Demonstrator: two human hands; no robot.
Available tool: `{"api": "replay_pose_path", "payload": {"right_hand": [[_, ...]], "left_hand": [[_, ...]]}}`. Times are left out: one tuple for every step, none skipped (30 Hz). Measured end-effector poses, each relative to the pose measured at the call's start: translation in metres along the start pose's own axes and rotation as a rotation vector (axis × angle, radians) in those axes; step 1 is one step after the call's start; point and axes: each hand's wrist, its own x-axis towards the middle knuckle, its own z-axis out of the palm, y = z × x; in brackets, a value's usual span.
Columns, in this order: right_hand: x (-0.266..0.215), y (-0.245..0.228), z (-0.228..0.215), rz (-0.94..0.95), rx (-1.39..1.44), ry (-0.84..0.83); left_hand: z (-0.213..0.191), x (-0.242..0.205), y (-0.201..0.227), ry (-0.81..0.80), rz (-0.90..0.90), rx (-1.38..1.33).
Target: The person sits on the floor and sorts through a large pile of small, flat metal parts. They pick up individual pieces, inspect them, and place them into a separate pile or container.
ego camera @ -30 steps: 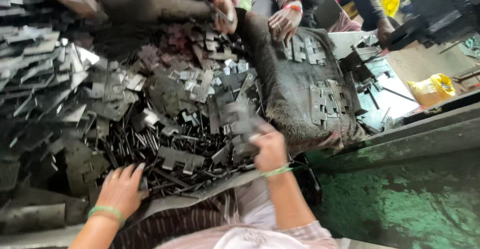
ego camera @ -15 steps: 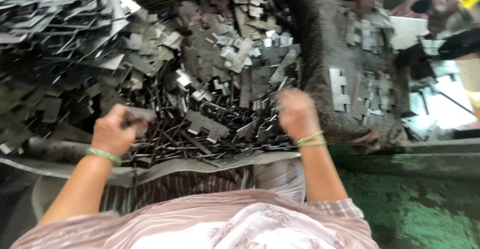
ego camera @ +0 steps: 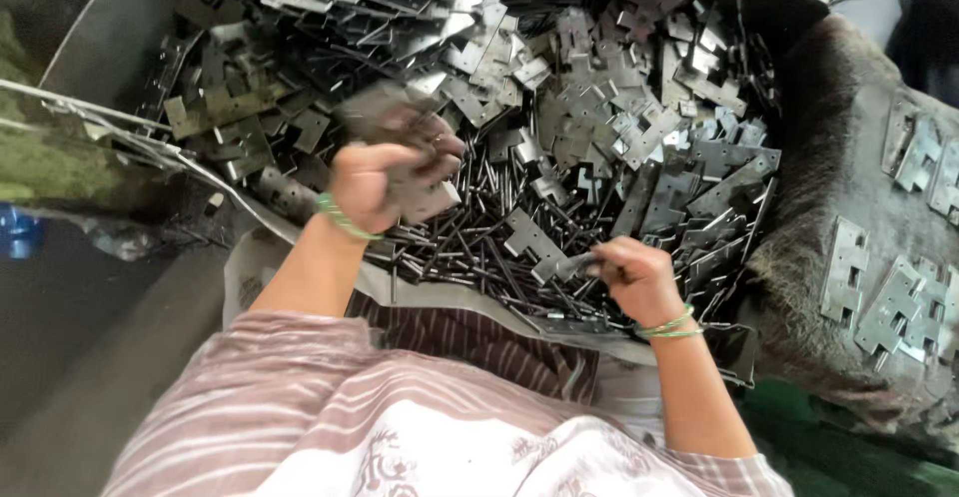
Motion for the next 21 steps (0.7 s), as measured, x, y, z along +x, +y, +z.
{"api": "replay_pose_path", "payload": {"right_hand": [[0.0, -0.008, -0.003, -0.025, 0.112, 0.068], [-0.001, -0.015, -0.008, 0.018, 0.189, 0.102], [-0.005, -0.02, -0.012, 0.061, 0.265, 0.136], [-0.007, -0.023, -0.016, 0.097, 0.34, 0.175], [-0.012, -0.024, -0.019, 0.088, 0.501, 0.218], [-0.022, -0.025, -0.021, 0.08, 0.661, 0.255], [-0.032, -0.025, -0.021, 0.071, 0.822, 0.291], [-0.045, -0.024, -0.017, 0.106, 0.901, 0.382], [-0.055, -0.023, -0.012, 0.14, 0.978, 0.475], [-0.064, -0.02, -0.011, 0.176, 1.048, 0.577], [-0.07, -0.016, -0.01, 0.226, 1.079, 0.629], [-0.074, -0.014, -0.006, 0.273, 1.102, 0.688], [-0.079, -0.011, -0.003, 0.319, 1.125, 0.748], [-0.082, -0.006, -0.001, 0.38, 1.288, 0.741], [-0.083, 0.001, 0.002, 0.437, 1.453, 0.728], [-0.08, 0.01, 0.009, 0.551, 1.577, 0.707], [-0.078, 0.017, 0.015, 0.663, 1.7, 0.68], [-0.076, 0.02, 0.022, 0.656, 1.674, 0.648], [-0.071, 0.017, 0.028, 0.648, 1.646, 0.616], [-0.061, 0.01, 0.035, 0.641, 1.626, 0.563], [-0.053, -0.004, 0.039, 0.635, 1.491, 0.553]], "left_hand": [[0.001, 0.011, -0.015, -0.022, -0.025, 0.196], [0.0, 0.022, -0.029, -0.054, -0.046, 0.395], [-0.004, 0.021, -0.045, -0.037, 0.04, 0.975], [-0.009, 0.017, -0.06, -0.016, 0.143, 1.555], [-0.016, 0.016, -0.071, -0.055, 0.048, 1.777], [-0.022, 0.015, -0.084, -0.092, -0.059, 1.993], [-0.028, 0.011, -0.096, -0.086, -0.067, 2.065], [-0.033, 0.004, -0.108, -0.089, -0.081, 2.133], [-0.036, 0.0, -0.116, -0.091, -0.095, 2.202], [-0.037, 0.0, -0.119, -0.066, -0.127, 2.161], [-0.037, -0.003, -0.119, -0.041, -0.16, 2.121], [-0.033, -0.002, -0.12, -0.023, -0.186, 2.077], [-0.029, -0.004, -0.122, -0.023, -0.125, 1.998], [-0.025, -0.004, -0.122, -0.023, -0.056, 1.92], [-0.022, -0.002, -0.122, -0.023, 0.009, 1.839], [-0.02, -0.002, -0.123, 0.053, 0.018, 1.574], [-0.017, 0.0, -0.125, 0.121, 0.02, 1.307], [-0.014, 0.0, -0.125, 0.196, 0.013, 1.044], [-0.012, 0.001, -0.124, 0.25, -0.096, 0.676], [-0.011, 0.0, -0.118, 0.316, -0.188, 0.308], [-0.011, -0.003, -0.111, 0.373, -0.271, -0.064]]}}
